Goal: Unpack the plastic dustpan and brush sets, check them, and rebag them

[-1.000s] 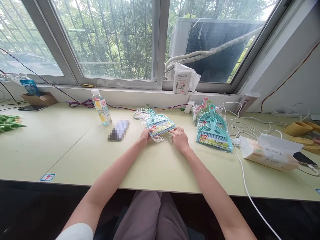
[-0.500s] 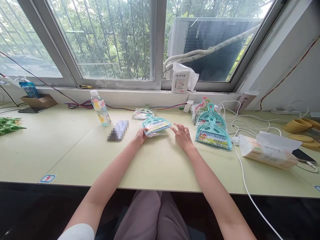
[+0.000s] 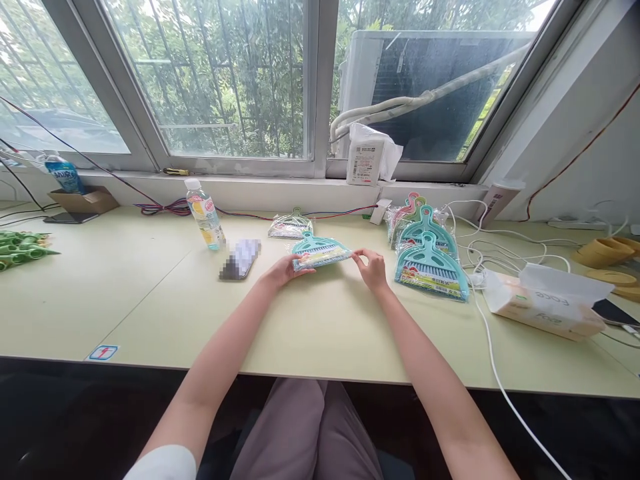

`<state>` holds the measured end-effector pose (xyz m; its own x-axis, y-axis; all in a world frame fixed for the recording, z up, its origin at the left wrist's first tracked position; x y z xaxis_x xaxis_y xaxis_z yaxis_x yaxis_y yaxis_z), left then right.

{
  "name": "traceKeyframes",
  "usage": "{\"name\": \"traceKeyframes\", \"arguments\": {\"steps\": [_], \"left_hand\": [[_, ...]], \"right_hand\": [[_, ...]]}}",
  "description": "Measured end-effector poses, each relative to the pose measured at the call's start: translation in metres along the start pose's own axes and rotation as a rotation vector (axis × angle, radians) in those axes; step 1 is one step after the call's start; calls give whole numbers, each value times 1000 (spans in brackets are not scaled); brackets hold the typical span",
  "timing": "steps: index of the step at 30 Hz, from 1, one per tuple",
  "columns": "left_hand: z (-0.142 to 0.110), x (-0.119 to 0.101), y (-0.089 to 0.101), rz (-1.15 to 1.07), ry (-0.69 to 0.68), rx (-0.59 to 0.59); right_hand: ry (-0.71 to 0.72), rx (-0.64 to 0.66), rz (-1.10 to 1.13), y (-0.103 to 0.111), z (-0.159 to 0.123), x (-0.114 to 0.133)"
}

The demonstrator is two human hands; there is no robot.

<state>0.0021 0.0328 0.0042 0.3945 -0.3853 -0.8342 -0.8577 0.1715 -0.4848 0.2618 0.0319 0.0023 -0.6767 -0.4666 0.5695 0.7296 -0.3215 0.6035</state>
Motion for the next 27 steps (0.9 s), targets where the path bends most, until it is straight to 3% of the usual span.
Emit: {"name": "traceKeyframes", "arguments": {"steps": [7, 12, 15, 20, 24, 27], "left_hand": [[-10, 7, -17, 183, 2, 110], [-10, 18, -26, 326, -61, 255], [-10, 18, -26, 394, -79, 305], [-10, 15, -25, 432, -53, 293], [-11, 14, -30, 386, -4, 365], [-19, 11, -36, 404, -43, 429]], "right_hand": [[-74, -135, 49, 3, 0, 0], [-111, -225, 86, 4, 1, -12], [-169, -155, 296, -5, 1, -20], [-456, 7, 630, -21, -4, -31], [-556, 21, 601, -22, -6, -36], [-592, -12, 514, -19, -5, -35]]}}
Point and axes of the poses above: each hand's wrist, its own z-axis towards the middle knuckle, its own y-axis out of the back of the hand, x = y × z, the point moved 2 cm from there along z, towards the middle knuckle, and after that the axes turned 5 degrees about x, right-handed, at the moved point
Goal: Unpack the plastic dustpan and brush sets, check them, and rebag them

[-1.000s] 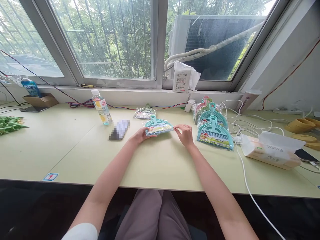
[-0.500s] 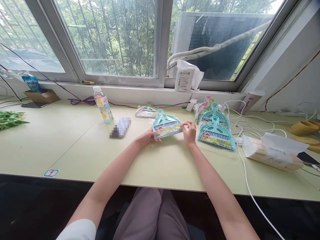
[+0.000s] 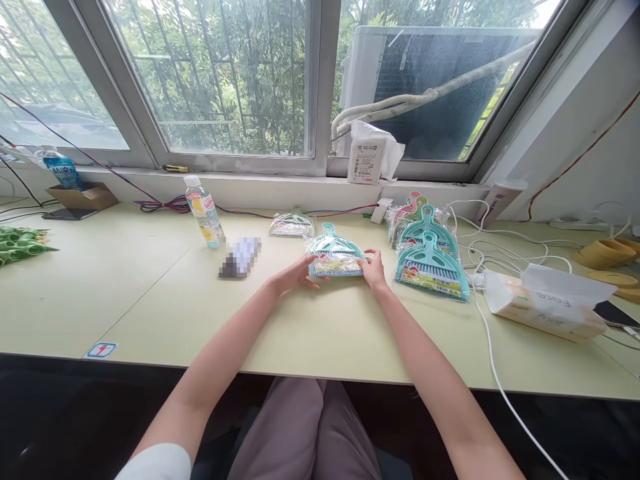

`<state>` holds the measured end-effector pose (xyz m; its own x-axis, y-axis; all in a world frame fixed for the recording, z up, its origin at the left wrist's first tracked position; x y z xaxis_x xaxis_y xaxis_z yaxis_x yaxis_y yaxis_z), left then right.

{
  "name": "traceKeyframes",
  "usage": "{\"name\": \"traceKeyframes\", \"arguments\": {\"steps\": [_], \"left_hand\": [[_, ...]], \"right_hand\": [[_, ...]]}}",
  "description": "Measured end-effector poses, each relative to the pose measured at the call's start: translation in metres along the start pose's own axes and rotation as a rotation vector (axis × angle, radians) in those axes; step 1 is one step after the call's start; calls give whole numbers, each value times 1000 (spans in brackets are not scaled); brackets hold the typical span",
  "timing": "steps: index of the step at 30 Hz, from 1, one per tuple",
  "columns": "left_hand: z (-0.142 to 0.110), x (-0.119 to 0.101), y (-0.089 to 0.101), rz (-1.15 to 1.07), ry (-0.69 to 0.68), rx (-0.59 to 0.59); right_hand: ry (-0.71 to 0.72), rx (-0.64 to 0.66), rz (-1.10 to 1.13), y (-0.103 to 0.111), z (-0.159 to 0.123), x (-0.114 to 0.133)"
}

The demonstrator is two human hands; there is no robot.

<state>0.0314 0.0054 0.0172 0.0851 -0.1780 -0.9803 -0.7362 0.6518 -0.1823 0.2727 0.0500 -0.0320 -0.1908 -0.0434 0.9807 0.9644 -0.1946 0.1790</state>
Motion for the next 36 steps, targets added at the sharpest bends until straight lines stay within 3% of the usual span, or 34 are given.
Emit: {"name": "traceKeyframes", "arguments": {"steps": [3, 6, 10, 13, 15, 17, 24, 29, 32, 36], "left_hand": [[-2, -1, -4, 81, -27, -63], [5, 6, 0, 117, 5, -253], [15, 13, 15, 229, -48, -457], [16, 10, 23, 379, -160, -538], [14, 8, 26, 480, -204, -590], [13, 7, 26, 582, -201, -637], [7, 4, 23, 994, -105, -753], [2, 6, 36, 964, -163, -941], [-3, 2, 37, 875, -233, -1045], [-8, -6, 27, 819, -325, -1086]], "right_hand": [[-40, -22, -53, 0, -1, 1], [-29, -14, -54, -4, -2, 1], [-55, 37, 173, -10, -4, 2], [-81, 182, 339, -14, -7, 7], [-32, 308, 341, -16, -10, 12], [38, 351, 283, -17, -13, 16], [90, 121, 147, -20, -14, 13], [114, 5, -73, -32, 13, -4], [121, -26, -169, -51, 36, -6], [166, 20, -199, -97, 62, 3]]}}
Point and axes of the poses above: each hand's wrist, its own z-axis towards the middle knuckle, its own y-axis out of the back of the hand, x = y × z, the point moved 2 cm from there along z, towards the middle knuckle, and after that the axes turned 5 degrees about x, right-handed, at the moved point
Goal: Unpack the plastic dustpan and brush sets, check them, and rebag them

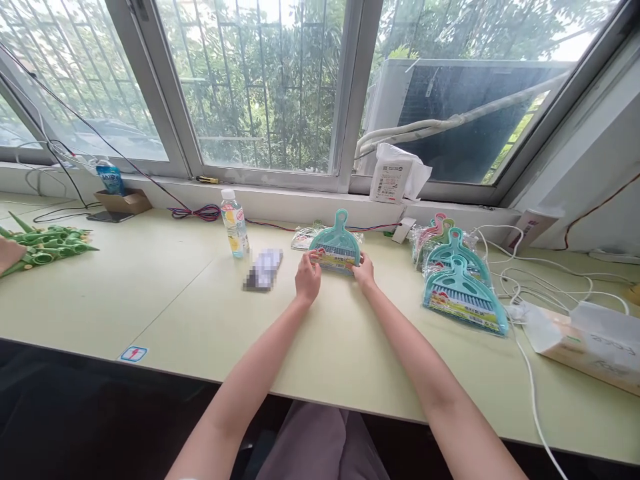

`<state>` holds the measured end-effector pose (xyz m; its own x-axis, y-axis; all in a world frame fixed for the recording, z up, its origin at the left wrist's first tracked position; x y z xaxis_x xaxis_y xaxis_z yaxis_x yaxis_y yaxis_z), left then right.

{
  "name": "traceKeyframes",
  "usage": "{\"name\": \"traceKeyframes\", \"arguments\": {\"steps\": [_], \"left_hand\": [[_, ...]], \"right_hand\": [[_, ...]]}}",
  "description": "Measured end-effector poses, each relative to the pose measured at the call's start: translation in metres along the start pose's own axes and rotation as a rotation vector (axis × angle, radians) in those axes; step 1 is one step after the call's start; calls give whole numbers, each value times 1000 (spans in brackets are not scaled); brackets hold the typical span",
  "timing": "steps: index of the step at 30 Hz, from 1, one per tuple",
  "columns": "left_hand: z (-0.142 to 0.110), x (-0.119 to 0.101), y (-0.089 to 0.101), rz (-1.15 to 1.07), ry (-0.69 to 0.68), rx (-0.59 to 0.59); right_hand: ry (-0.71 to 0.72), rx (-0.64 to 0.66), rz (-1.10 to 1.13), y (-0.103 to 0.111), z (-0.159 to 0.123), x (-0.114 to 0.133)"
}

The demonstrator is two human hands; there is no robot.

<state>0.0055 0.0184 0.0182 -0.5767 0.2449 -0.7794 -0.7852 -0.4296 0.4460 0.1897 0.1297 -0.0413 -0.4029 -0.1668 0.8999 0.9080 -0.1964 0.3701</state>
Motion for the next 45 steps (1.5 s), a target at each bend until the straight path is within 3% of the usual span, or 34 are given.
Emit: {"name": "traceKeyframes", "arguments": {"steps": [5, 9, 14, 18, 27, 31, 34, 39, 42, 45], "left_hand": [[-3, -3, -3, -10, -47, 50], [-4, -1, -7, 24, -49, 117], [-4, 6, -17, 83, -111, 211], [-6, 9, -24, 136, -201, 274], [-7, 5, -18, 156, -241, 241], [-4, 7, -24, 149, -250, 266], [5, 12, -25, 140, -179, 221], [26, 30, -14, 108, -70, 103], [33, 39, -10, 90, -12, 46], [35, 40, -9, 61, -5, 27]], "right_hand": [[4, 27, 21, -61, 22, 29], [-48, -50, -64, -89, 32, 49], [-51, -50, -152, -96, 37, 53], [-99, -154, -139, -91, 38, 46], [-131, -181, -237, -94, 41, 52], [-139, -163, -246, -84, 39, 54], [-145, -121, -219, -76, 33, 57], [-128, -247, -196, -56, 4, 62], [-22, -255, -181, -21, -27, 67], [93, -239, -309, 43, -58, 69]]}}
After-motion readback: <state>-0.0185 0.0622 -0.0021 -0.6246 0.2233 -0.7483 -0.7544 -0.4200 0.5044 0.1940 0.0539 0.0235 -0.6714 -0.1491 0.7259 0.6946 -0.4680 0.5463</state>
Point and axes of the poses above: each hand's wrist, its own z-axis towards the middle knuckle, its own y-axis out of the back of the hand, x = y × z, the point moved 2 cm from there along z, towards the middle knuckle, and after that the axes turned 5 degrees about x, right-handed, at the moved point
